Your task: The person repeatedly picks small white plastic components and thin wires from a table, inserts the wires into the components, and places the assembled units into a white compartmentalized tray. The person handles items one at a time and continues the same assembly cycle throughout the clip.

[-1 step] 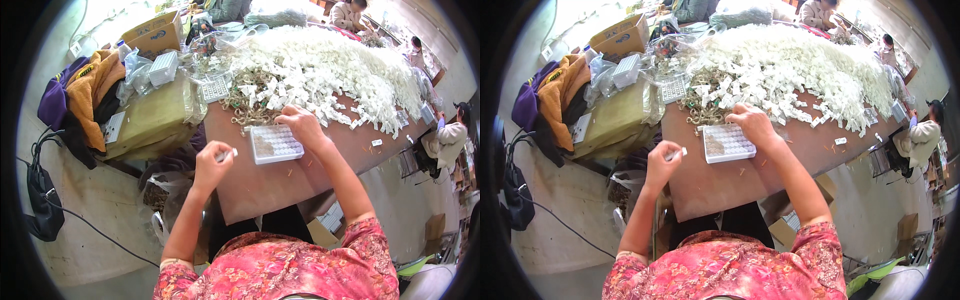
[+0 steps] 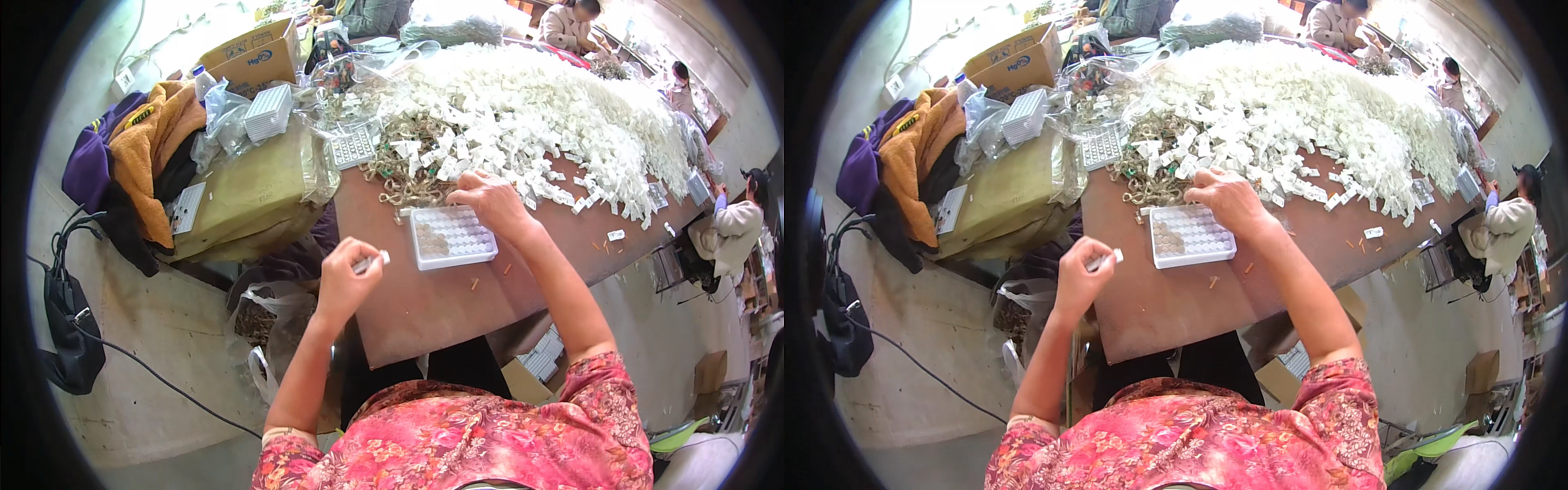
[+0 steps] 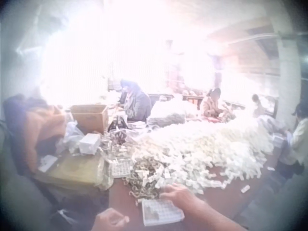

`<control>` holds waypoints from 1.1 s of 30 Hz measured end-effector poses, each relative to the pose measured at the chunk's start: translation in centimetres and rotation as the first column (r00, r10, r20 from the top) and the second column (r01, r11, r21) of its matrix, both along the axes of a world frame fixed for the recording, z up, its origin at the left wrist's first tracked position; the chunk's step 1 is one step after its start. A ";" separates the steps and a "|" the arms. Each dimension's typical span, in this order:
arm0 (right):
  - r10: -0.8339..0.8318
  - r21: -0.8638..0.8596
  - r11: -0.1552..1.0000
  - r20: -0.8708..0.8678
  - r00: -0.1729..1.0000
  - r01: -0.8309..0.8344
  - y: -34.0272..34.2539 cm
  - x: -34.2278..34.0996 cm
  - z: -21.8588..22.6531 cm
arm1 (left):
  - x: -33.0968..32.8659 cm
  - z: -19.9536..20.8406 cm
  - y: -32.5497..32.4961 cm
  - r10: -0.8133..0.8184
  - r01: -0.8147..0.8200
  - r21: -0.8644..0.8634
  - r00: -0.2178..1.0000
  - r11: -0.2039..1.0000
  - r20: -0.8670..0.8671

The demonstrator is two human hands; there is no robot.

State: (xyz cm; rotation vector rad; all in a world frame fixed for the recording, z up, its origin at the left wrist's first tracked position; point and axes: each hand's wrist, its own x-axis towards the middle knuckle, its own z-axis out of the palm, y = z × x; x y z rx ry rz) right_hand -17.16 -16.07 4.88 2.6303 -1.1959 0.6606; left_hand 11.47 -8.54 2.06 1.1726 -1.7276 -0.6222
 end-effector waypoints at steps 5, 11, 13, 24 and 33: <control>0.116 -0.066 0.988 -0.252 0.961 -0.137 -2.5 -0.4 0.4 | -0.4 -1.0 2.7 -0.077 0.102 0.121 0.978 0.987 -0.195; -0.044 0.195 0.981 0.158 0.986 0.012 -0.5 -2.9 1.0 | -2.3 -1.6 3.8 -0.080 0.357 0.301 0.751 0.884 -0.655; -0.160 0.346 0.937 0.317 0.935 0.043 0.7 -4.2 1.2 | -3.0 -1.4 4.2 -0.061 0.401 0.325 0.703 0.856 -0.708; -0.534 0.536 0.844 0.840 0.095 0.003 7.5 -4.9 0.2 | -7.0 -1.8 6.6 0.314 0.773 0.230 0.042 0.591 -0.949; -0.729 0.382 0.591 0.631 -0.267 -0.711 16.6 4.0 -2.1 | -9.7 -1.8 8.2 -0.052 0.286 0.196 0.674 0.938 -0.737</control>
